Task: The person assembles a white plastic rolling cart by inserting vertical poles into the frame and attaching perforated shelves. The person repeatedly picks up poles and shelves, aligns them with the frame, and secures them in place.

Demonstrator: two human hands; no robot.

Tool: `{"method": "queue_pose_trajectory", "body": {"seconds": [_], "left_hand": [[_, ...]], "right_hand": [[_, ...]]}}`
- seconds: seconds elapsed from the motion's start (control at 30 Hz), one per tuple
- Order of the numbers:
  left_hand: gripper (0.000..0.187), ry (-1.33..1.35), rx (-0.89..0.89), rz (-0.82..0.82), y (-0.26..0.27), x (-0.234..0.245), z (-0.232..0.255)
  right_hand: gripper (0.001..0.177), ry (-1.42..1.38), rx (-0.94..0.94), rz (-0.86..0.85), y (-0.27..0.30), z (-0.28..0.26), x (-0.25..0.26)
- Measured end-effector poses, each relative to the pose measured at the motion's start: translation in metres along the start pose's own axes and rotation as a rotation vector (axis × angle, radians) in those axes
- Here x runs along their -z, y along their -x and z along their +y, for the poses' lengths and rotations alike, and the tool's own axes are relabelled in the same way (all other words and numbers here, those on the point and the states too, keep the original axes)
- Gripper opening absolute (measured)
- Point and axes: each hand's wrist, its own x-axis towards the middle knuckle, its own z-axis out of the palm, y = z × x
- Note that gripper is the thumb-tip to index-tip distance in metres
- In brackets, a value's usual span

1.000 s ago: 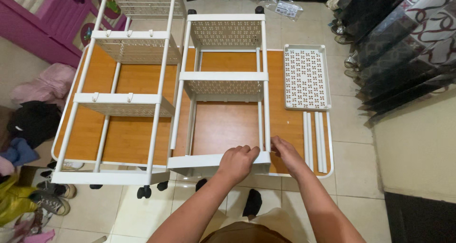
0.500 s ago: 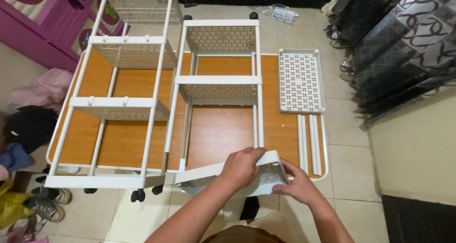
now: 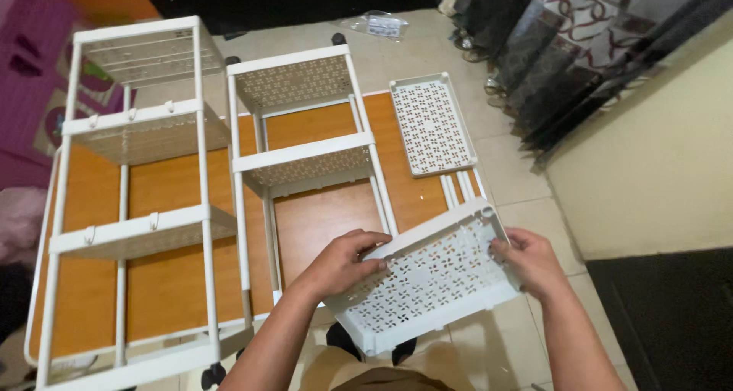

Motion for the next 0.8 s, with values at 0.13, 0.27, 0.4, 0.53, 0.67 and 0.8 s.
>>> {"method": "queue_pose_trajectory", "body": {"seconds": [0.13, 0.27, 0.4, 0.53, 0.67, 0.8], "left_hand": [[0.037, 0.033, -0.107, 0.089, -0.022, 0.002, -0.027], [0.033, 0.290, -0.156, 0.209, -0.046, -0.005, -0.049], [0.035, 0.468, 0.059, 0.311, -0.077, -0.002, -0.053], [0.034, 0.592, 0.060, 0.410, -0.113, -0.002, -0.046], [0.034, 0.553, 0.098, 0.531, -0.160, -0.005, -0.033], [0.034, 0.681, 0.142, 0.603, -0.215, -0.016, -0.022]], "right_hand": [[0.049, 0.197, 0.190, 0.216, 0.003, -0.055, -0.014], [0.049, 0.241, 0.327, 0.576, 0.013, -0.076, -0.029], [0.037, 0.141, 0.170, 0.635, 0.019, -0.058, -0.048], [0.037, -0.162, 0.097, 0.422, -0.010, -0.040, -0.074], [0.045, -0.324, 0.105, 0.336, -0.055, -0.052, -0.071], [0.045, -0.250, 0.146, 0.304, -0.117, -0.074, -0.040]]}}
